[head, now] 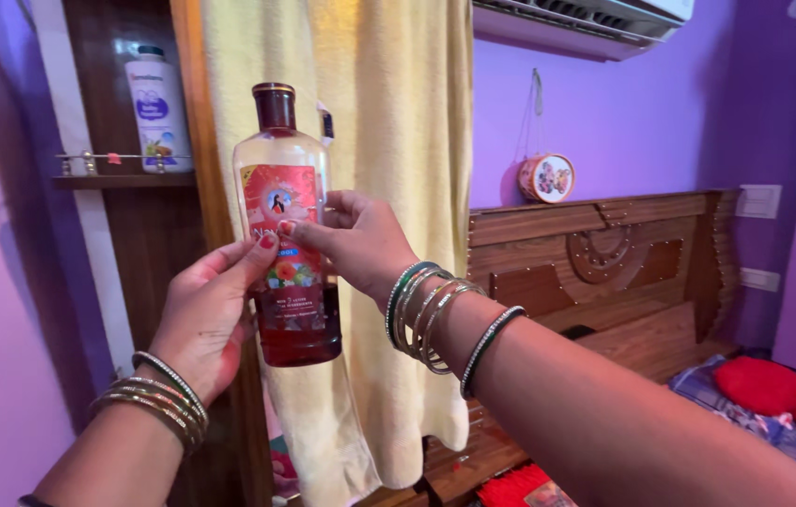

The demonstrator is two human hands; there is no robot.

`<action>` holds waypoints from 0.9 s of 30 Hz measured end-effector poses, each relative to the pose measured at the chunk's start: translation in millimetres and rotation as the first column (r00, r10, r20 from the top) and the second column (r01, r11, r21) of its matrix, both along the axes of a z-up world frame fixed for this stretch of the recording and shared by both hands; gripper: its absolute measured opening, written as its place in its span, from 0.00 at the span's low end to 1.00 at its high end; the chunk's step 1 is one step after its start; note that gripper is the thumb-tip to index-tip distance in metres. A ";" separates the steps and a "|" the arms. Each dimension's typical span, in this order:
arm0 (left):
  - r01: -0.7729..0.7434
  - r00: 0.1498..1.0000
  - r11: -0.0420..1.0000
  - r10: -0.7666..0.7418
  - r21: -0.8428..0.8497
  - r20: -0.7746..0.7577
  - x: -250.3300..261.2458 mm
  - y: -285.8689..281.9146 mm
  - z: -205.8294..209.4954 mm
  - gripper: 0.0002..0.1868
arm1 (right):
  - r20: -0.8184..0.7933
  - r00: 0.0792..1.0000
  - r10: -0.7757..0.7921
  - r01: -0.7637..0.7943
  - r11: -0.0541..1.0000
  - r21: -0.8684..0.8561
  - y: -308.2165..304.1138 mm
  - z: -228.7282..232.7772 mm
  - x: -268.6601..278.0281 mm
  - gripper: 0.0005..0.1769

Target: The person wipes a wooden dresser with a cloth, then picks up a bottle of baby powder and a bottle of hair oil from a bed. They wipe each bottle with the cloth and place them on a shelf inside a wooden cabinet.

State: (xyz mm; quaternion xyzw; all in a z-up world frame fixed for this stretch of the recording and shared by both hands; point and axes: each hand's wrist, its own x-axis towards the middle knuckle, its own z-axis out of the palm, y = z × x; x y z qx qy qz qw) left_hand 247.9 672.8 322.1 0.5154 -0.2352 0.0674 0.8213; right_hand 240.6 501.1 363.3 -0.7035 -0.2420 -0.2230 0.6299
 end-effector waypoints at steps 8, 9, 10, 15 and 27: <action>-0.072 0.997 0.997 0.073 -0.021 0.009 33.7 39.1 17.6 0.14 | 0.028 0.999 -0.033 0.034 0.999 -0.016 35.8 7.0 40.6 0.36; -0.092 0.996 0.996 0.092 -0.014 0.012 36.9 43.9 19.3 0.13 | 0.032 0.998 -0.048 0.049 0.998 -0.029 39.6 5.9 44.1 0.36; -0.092 0.996 0.996 0.092 -0.019 0.016 39.8 47.3 20.4 0.13 | 0.037 0.999 -0.034 0.035 0.999 -0.028 43.2 4.3 46.8 0.36; -0.109 0.994 0.993 0.110 -0.045 -0.001 51.7 61.7 28.4 0.12 | 0.005 1.000 -0.009 0.009 0.999 -0.038 58.4 -0.3 55.4 0.33; -0.125 0.992 0.991 0.126 -0.053 0.005 75.3 90.1 43.9 0.16 | 0.000 0.999 0.032 -0.032 0.996 -0.083 89.5 15.2 78.1 0.25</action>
